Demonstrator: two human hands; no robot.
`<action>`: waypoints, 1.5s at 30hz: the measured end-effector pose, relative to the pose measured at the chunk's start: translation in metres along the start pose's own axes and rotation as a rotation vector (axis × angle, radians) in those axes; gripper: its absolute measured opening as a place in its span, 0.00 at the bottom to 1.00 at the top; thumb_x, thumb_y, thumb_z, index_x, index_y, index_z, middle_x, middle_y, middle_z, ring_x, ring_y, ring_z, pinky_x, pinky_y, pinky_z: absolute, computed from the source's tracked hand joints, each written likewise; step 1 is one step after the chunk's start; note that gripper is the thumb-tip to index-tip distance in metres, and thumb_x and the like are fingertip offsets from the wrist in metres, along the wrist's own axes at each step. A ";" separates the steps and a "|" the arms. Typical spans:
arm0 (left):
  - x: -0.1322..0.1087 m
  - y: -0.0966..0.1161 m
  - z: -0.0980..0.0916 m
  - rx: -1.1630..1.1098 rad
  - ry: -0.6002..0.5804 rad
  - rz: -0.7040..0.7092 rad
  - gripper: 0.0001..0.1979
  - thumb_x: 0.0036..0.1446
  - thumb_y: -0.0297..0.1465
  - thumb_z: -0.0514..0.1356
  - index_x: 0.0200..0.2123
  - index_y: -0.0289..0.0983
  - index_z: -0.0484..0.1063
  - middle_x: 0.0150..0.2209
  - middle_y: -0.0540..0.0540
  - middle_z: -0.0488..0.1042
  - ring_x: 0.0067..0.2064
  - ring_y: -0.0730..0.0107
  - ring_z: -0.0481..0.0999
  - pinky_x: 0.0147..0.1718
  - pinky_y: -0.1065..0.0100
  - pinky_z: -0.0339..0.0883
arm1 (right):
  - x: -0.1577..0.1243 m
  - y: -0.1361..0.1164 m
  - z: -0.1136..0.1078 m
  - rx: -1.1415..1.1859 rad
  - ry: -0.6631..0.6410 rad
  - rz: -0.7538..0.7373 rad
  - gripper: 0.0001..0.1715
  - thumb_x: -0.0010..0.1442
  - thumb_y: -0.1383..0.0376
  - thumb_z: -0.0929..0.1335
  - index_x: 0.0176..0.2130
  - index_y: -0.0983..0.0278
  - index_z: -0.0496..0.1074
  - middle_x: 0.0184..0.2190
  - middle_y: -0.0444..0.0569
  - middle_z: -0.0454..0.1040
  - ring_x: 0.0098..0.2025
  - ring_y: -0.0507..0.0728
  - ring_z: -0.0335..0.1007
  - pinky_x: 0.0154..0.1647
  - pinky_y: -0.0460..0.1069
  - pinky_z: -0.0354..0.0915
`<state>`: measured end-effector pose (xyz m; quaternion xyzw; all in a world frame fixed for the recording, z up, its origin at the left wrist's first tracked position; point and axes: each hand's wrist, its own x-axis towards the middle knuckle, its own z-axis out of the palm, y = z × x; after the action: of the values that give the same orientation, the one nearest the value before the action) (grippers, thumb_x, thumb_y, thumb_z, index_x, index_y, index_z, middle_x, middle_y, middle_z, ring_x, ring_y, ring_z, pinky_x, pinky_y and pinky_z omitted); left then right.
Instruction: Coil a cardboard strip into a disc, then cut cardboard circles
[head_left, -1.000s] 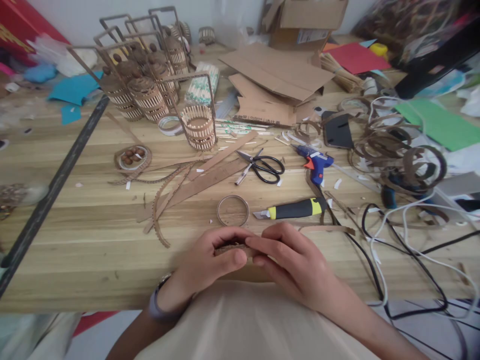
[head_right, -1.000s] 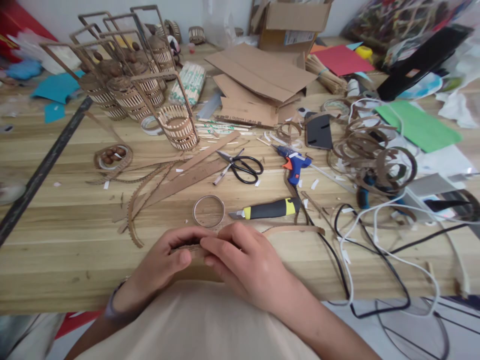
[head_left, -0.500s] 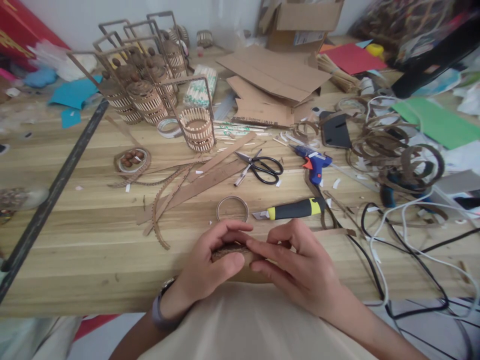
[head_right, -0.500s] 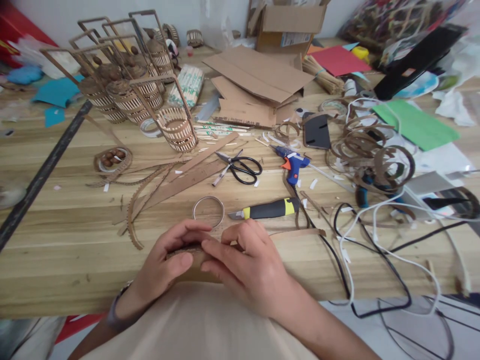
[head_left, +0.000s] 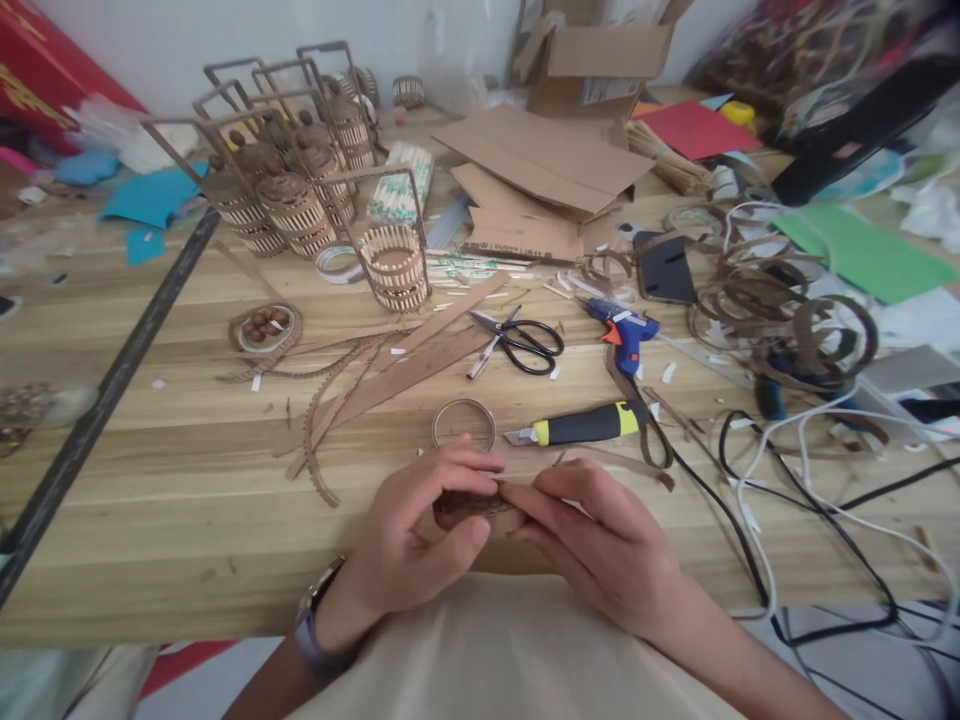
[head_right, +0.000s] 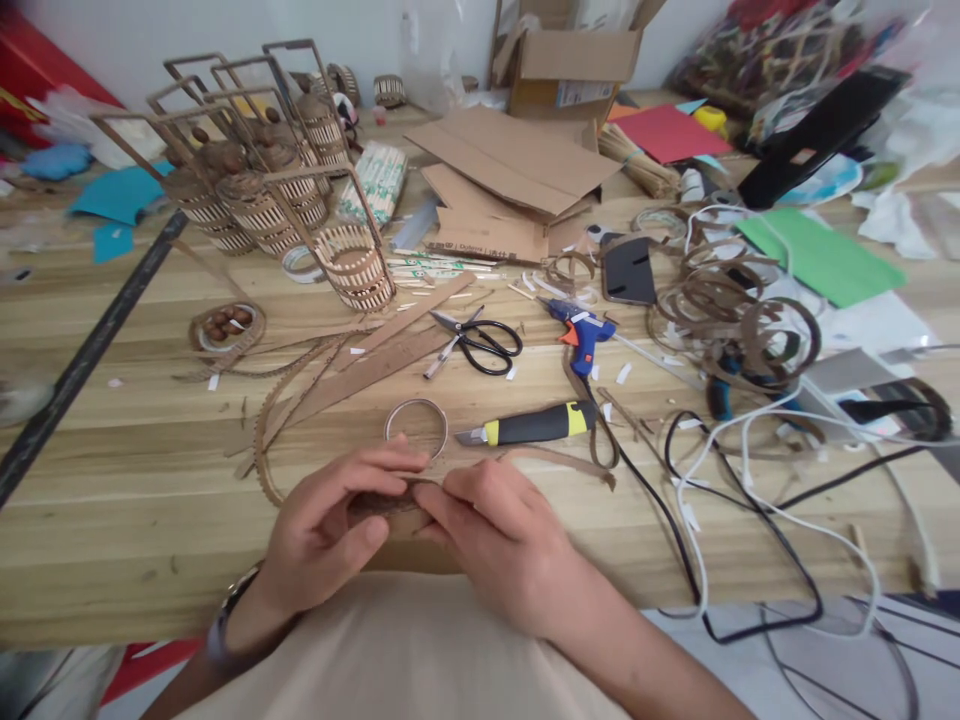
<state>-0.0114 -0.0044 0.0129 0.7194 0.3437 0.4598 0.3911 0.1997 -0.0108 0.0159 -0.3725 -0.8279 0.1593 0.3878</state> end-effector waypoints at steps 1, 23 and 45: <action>0.001 0.002 -0.003 0.131 -0.003 0.095 0.08 0.68 0.33 0.59 0.46 0.39 0.75 0.48 0.42 0.82 0.52 0.60 0.78 0.57 0.57 0.69 | -0.002 0.001 0.000 -0.020 -0.006 -0.004 0.13 0.72 0.70 0.64 0.52 0.59 0.74 0.33 0.46 0.76 0.31 0.54 0.72 0.33 0.49 0.71; -0.010 0.026 -0.008 0.347 0.146 0.049 0.08 0.66 0.25 0.60 0.42 0.40 0.79 0.41 0.48 0.85 0.39 0.73 0.85 0.41 0.78 0.77 | 0.000 0.000 -0.016 -0.020 0.150 0.032 0.13 0.71 0.70 0.66 0.49 0.59 0.78 0.35 0.50 0.78 0.34 0.54 0.79 0.36 0.47 0.76; 0.005 -0.002 -0.003 -0.555 0.248 -0.801 0.26 0.45 0.50 0.73 0.36 0.35 0.77 0.18 0.55 0.70 0.16 0.80 0.63 0.15 0.78 0.53 | 0.029 0.022 -0.007 0.696 -0.148 0.734 0.17 0.59 0.53 0.73 0.33 0.64 0.81 0.23 0.44 0.75 0.23 0.51 0.66 0.25 0.46 0.65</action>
<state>-0.0122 0.0014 0.0141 0.3399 0.5015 0.4298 0.6695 0.2037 0.0256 0.0234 -0.4751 -0.5656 0.5774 0.3479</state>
